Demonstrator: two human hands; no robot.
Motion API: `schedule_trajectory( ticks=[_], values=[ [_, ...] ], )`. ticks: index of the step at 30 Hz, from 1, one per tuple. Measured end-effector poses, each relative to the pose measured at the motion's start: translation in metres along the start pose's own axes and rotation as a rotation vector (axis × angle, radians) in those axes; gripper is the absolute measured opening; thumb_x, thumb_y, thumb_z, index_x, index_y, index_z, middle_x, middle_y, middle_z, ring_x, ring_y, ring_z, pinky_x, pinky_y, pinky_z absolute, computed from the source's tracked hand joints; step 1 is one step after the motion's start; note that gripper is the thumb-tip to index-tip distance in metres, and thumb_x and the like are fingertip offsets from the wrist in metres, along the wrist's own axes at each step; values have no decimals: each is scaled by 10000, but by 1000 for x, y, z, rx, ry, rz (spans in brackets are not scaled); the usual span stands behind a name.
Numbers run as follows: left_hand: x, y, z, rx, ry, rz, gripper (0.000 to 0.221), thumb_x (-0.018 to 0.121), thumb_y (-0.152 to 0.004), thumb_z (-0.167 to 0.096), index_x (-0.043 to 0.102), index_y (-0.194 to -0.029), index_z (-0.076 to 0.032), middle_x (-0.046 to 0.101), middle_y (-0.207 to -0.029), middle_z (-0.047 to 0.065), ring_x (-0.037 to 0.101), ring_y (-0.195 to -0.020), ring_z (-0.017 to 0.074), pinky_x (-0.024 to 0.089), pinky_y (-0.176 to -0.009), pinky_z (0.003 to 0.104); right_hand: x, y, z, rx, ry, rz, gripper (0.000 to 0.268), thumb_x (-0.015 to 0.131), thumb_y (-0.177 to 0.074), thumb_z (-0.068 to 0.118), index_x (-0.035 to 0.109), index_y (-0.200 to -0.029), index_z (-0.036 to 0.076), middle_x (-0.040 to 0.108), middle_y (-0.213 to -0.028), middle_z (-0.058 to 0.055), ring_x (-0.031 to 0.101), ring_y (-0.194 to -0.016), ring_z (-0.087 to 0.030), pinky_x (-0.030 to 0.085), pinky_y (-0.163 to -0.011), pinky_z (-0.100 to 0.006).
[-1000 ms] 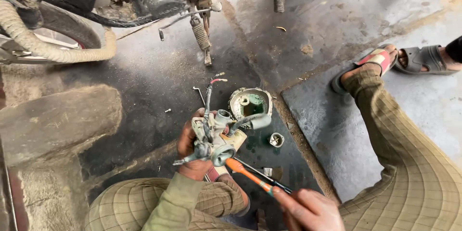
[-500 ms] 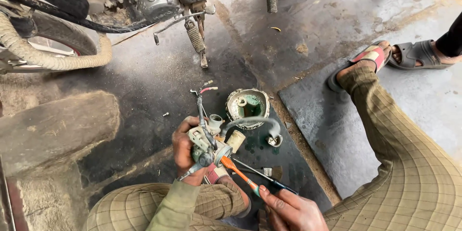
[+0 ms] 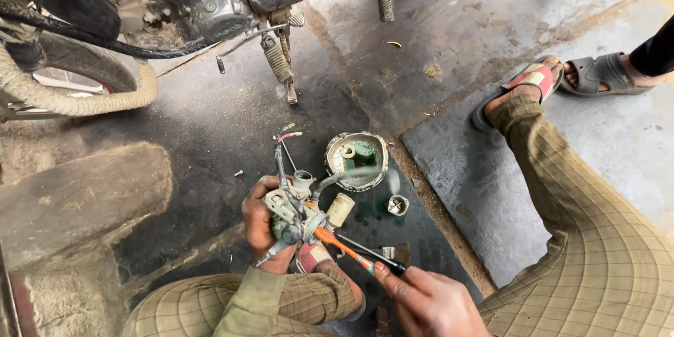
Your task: Dismantling, cleaning, and reassembling a motorcycle carburetor.
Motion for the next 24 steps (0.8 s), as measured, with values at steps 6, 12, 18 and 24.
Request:
schedule_trajectory(
  ticks=[6,12,18,24],
  values=[
    [7,-3,-7,-29,62,12,245,541,-968,-168,616,-1048,51,679,-1083,163,693,-946,212,590,-855,349,-7,-2,-10,260,-695,117,394,731,-863,-28,744,-1256,2,655,-673,-110,649,-544,-288,489,-480,-414],
    [28,-2,-29,262,-456,195,300,578,-995,-193,693,-936,77,680,-1092,157,701,-1010,214,608,-860,344,-38,-23,24,-101,-296,25,444,699,-821,-21,698,-1263,13,616,-757,-123,668,-617,-260,511,-499,-394],
    [21,-2,-35,361,-534,131,305,640,-985,-256,634,-866,24,698,-1009,132,719,-914,224,608,-779,345,-18,-3,6,-6,-379,10,459,718,-855,-14,721,-1309,50,652,-729,-101,717,-629,-202,543,-532,-370],
    [-6,1,16,-197,460,-122,302,523,-991,-270,633,-1162,-47,663,-1151,161,699,-1080,295,610,-909,508,28,26,-14,85,-810,10,407,721,-935,-39,728,-1341,-15,738,-774,-72,717,-708,-123,535,-656,-265]
  ],
)
Point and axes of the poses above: each hand's wrist, its own y-axis away from the middle knuckle, its own x-axis out of the palm, z = x × y, the point moved 6 cm from there along -y, towards the middle knuckle
